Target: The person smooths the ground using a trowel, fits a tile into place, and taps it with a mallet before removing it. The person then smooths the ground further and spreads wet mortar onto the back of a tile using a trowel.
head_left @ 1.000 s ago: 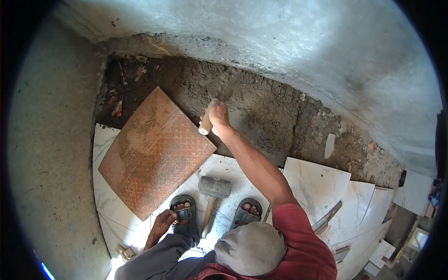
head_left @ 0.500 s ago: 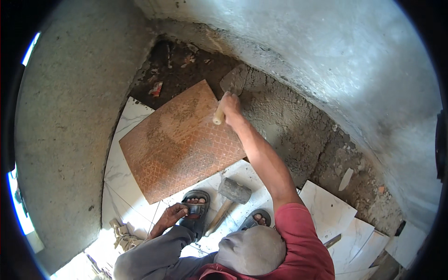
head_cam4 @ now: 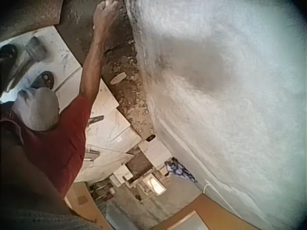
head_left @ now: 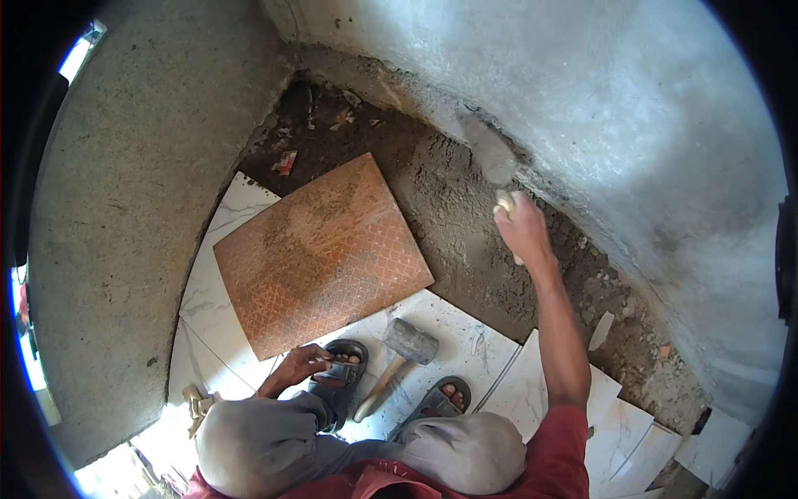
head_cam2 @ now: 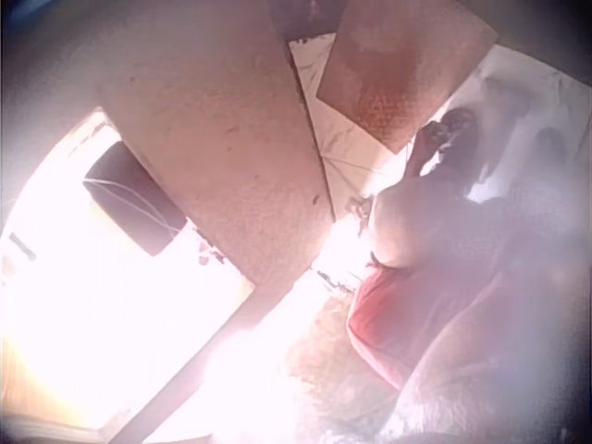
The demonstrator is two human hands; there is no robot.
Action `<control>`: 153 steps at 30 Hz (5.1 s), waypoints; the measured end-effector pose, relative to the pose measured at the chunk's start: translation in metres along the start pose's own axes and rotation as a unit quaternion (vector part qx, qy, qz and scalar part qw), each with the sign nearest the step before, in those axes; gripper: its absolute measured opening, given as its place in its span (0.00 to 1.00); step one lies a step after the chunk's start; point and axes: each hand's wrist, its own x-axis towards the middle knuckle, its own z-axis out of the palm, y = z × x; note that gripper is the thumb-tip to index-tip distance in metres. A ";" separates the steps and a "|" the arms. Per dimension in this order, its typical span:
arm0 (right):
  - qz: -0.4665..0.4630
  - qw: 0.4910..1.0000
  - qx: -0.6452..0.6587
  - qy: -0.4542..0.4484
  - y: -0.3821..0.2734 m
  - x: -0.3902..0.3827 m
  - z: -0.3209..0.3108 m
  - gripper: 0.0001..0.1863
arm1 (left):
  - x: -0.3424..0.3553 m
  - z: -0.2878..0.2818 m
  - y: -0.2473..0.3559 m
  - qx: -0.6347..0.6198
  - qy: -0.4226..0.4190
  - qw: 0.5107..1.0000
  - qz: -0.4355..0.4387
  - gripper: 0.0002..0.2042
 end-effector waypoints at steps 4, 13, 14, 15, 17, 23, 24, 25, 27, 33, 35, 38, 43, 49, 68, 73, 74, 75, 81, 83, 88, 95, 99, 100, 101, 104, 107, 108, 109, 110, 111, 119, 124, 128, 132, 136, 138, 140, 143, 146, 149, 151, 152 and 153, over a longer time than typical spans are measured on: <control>-0.213 0.951 -0.024 0.224 -0.046 -0.024 -0.023 0.20 | -0.001 -0.008 -0.001 0.048 0.011 0.998 0.025 0.13; 0.012 0.989 -0.145 -0.010 0.016 0.032 0.069 0.21 | -0.027 -0.021 0.003 -0.116 0.028 0.991 0.065 0.08; 0.111 0.968 -0.187 -0.128 0.012 0.037 0.073 0.20 | -0.034 -0.015 -0.024 -0.146 0.041 0.988 0.031 0.07; 0.108 0.967 -0.201 -0.115 0.015 0.059 0.064 0.20 | -0.032 -0.014 -0.011 -0.104 -0.011 0.994 -0.024 0.08; 0.006 0.976 -0.209 -0.066 -0.008 0.054 0.062 0.21 | -0.027 -0.011 -0.006 -0.107 -0.036 0.994 0.013 0.08; -0.036 0.943 -0.298 -0.142 -0.084 0.078 0.047 0.20 | 0.011 0.037 0.008 -0.155 -0.134 0.971 0.119 0.12; -0.056 0.939 -0.301 -0.157 -0.092 0.084 0.058 0.21 | 0.017 0.038 0.010 -0.160 -0.146 0.969 0.121 0.12; -0.073 0.934 -0.306 -0.171 -0.099 0.090 0.067 0.22 | 0.025 0.033 0.014 -0.180 -0.180 0.961 0.105 0.12; -0.064 0.929 -0.319 -0.177 -0.103 0.100 0.085 0.25 | 0.035 0.025 0.018 -0.228 -0.271 0.934 0.046 0.13; 0.000 0.929 -0.322 -0.183 -0.050 0.103 0.087 0.31 | 0.054 0.021 -0.009 -0.243 -0.316 0.917 0.012 0.19; 0.026 0.936 -0.302 -0.180 -0.063 0.103 0.084 0.32 | 0.055 0.018 -0.003 -0.238 -0.312 0.920 0.013 0.19; -0.017 0.958 -0.257 -0.125 -0.077 0.117 0.100 0.33 | 0.052 0.013 0.015 -0.192 -0.311 0.930 0.038 0.20; 0.002 0.937 -0.319 -0.145 -0.056 0.125 0.104 0.32 | 0.059 0.010 0.012 -0.178 -0.344 0.921 0.035 0.20; 0.068 0.947 -0.270 -0.158 -0.090 0.104 0.099 0.32 | 0.055 0.005 0.020 -0.170 -0.336 0.926 0.022 0.19; 0.088 0.965 -0.222 -0.103 -0.013 0.060 0.088 0.29 | 0.052 -0.004 0.044 -0.121 -0.382 0.916 -0.016 0.22; 0.094 0.989 -0.113 -0.015 -0.013 0.011 0.076 0.28 | 0.050 -0.005 0.048 -0.137 -0.400 0.905 0.049 0.22; 0.064 0.992 -0.112 0.017 -0.016 0.003 0.079 0.28 | 0.050 -0.010 0.060 -0.128 -0.414 0.898 0.073 0.22; 0.034 0.992 -0.111 0.049 -0.017 -0.003 0.079 0.28 | 0.054 -0.015 0.071 -0.124 -0.421 0.896 0.070 0.22; 0.189 0.981 0.001 0.037 -0.002 -0.048 0.046 0.27 | 0.062 -0.007 0.054 -0.121 -0.500 0.852 0.091 0.15; 0.316 0.946 0.075 -0.004 -0.018 -0.076 0.023 0.28 | 0.064 -0.009 0.062 -0.075 -0.508 0.856 0.068 0.12; 0.224 0.973 -0.039 -0.034 0.037 -0.182 -0.054 0.26 | 0.067 -0.008 0.069 -0.100 -0.491 0.864 -0.045 0.09; 0.496 0.858 -0.121 -0.055 0.028 -0.397 -0.139 0.24 | 0.084 0.031 0.076 -0.189 -0.475 0.859 -0.001 0.06; 0.606 0.780 -0.010 0.154 0.004 -0.544 -0.096 0.21 | 0.116 0.035 0.095 -0.002 -0.477 0.879 -0.007 0.06; 0.604 0.761 0.042 0.232 0.000 -0.584 -0.071 0.19 | 0.117 0.035 0.108 0.024 -0.475 0.876 0.072 0.06; 0.597 0.734 0.091 0.310 -0.012 -0.617 -0.046 0.17 | 0.131 0.035 0.095 0.020 -0.480 0.872 0.094 0.06; 0.720 0.586 0.046 0.370 -0.062 -0.647 0.037 0.13 | 0.139 0.034 0.131 0.084 -0.485 0.863 0.108 0.02; 0.770 0.499 0.115 0.381 -0.103 -0.659 0.114 0.11 | 0.144 0.042 0.155 0.140 -0.479 0.861 0.094 0.02; 0.759 0.503 0.119 0.396 -0.110 -0.660 0.130 0.11 | 0.146 0.043 0.160 0.174 -0.466 0.862 0.101 0.03; 0.747 0.508 0.124 0.410 -0.113 -0.662 0.140 0.12 | 0.146 0.045 0.165 0.180 -0.467 0.860 0.100 0.03; 0.743 0.505 0.107 0.427 -0.110 -0.665 0.144 0.12 | 0.147 0.048 0.170 0.179 -0.474 0.853 0.124 0.05; 0.747 0.502 0.122 0.419 -0.106 -0.675 0.136 0.14 | 0.148 0.051 0.174 0.177 -0.480 0.847 0.148 0.08; 0.727 0.619 -0.291 0.066 -0.123 -0.859 0.035 0.19 | 0.138 0.062 0.186 0.219 -0.445 0.844 0.201 0.14; 0.855 0.465 -0.210 -0.089 -0.139 -0.783 -0.038 0.18 | 0.144 0.051 0.174 0.224 -0.414 0.846 0.250 0.15; 0.881 0.425 -0.185 -0.094 -0.118 -0.779 -0.043 0.18 | 0.142 0.052 0.174 0.235 -0.417 0.842 0.249 0.16; 0.869 0.464 -0.140 -0.095 -0.104 -0.756 -0.030 0.18 | 0.143 0.047 0.166 0.232 -0.414 0.845 0.246 0.16; 0.870 0.466 -0.057 -0.150 -0.070 -0.801 -0.001 0.14 | 0.149 0.047 0.147 0.211 -0.405 0.859 0.232 0.16; 0.878 0.470 0.014 -0.087 -0.063 -0.809 0.013 0.13 | 0.150 0.043 0.140 0.205 -0.406 0.863 0.218 0.15; 0.844 0.536 -0.005 0.013 -0.057 -0.858 0.046 0.12 | 0.151 0.048 0.140 0.193 -0.417 0.864 0.205 0.15; 0.762 0.642 0.014 0.083 -0.047 -0.873 0.060 0.16 | 0.151 0.046 0.142 0.172 -0.416 0.874 0.184 0.15; 0.859 0.448 0.119 0.219 -0.052 -0.828 0.046 0.15 | 0.152 0.046 0.142 0.178 -0.408 0.876 0.185 0.14; 0.825 0.415 0.263 0.279 -0.053 -0.822 0.036 0.13 | 0.155 0.049 0.146 0.183 -0.416 0.871 0.186 0.14; 0.760 0.328 0.373 0.419 -0.054 -0.816 0.035 0.12 | 0.158 0.052 0.150 0.193 -0.420 0.866 0.190 0.13; 0.758 0.294 0.397 0.426 -0.052 -0.814 0.034 0.13 | 0.157 0.054 0.153 0.194 -0.422 0.865 0.189 0.13; 0.758 0.292 0.397 0.427 -0.054 -0.812 0.036 0.13 | 0.155 0.056 0.158 0.193 -0.425 0.863 0.193 0.12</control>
